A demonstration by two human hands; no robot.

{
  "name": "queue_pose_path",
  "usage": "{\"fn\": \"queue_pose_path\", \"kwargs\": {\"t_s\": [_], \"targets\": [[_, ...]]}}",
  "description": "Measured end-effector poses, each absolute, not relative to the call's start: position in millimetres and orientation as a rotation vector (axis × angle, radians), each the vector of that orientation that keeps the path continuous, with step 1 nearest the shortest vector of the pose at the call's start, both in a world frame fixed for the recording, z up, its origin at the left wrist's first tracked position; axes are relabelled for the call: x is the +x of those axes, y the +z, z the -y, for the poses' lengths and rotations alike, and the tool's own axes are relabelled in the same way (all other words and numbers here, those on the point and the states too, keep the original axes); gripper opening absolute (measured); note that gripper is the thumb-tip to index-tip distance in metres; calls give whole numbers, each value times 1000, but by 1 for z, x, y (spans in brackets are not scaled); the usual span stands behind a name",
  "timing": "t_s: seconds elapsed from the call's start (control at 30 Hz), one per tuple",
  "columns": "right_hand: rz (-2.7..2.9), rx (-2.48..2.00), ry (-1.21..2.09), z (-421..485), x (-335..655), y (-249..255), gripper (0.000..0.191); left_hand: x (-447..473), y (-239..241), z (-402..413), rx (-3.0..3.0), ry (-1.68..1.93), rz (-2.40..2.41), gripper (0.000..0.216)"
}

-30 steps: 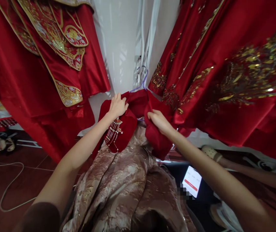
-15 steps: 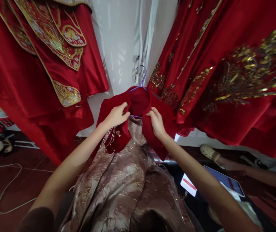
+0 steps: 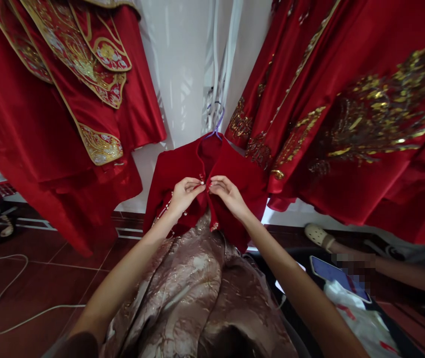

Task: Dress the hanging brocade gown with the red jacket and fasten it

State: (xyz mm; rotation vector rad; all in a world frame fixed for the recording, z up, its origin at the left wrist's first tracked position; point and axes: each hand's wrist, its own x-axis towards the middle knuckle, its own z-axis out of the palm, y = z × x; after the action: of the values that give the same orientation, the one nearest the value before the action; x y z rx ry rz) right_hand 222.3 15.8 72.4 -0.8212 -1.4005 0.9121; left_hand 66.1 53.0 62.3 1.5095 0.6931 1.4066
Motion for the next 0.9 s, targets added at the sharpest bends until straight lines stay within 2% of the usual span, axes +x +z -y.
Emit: {"fn": "queue_pose_path", "kwargs": {"t_s": [0.17, 0.53, 0.9], "targets": [[1539, -858, 852, -16, 228, 71, 28, 61, 63, -53, 1717, 1421, -731, 14], [1485, -868, 581, -19, 218, 86, 25, 59, 83, -41, 2204, 1287, -863, 8], [1467, -930, 379, -8, 221, 85, 30, 63, 98, -45, 2420, 1202, -897, 9]]}}
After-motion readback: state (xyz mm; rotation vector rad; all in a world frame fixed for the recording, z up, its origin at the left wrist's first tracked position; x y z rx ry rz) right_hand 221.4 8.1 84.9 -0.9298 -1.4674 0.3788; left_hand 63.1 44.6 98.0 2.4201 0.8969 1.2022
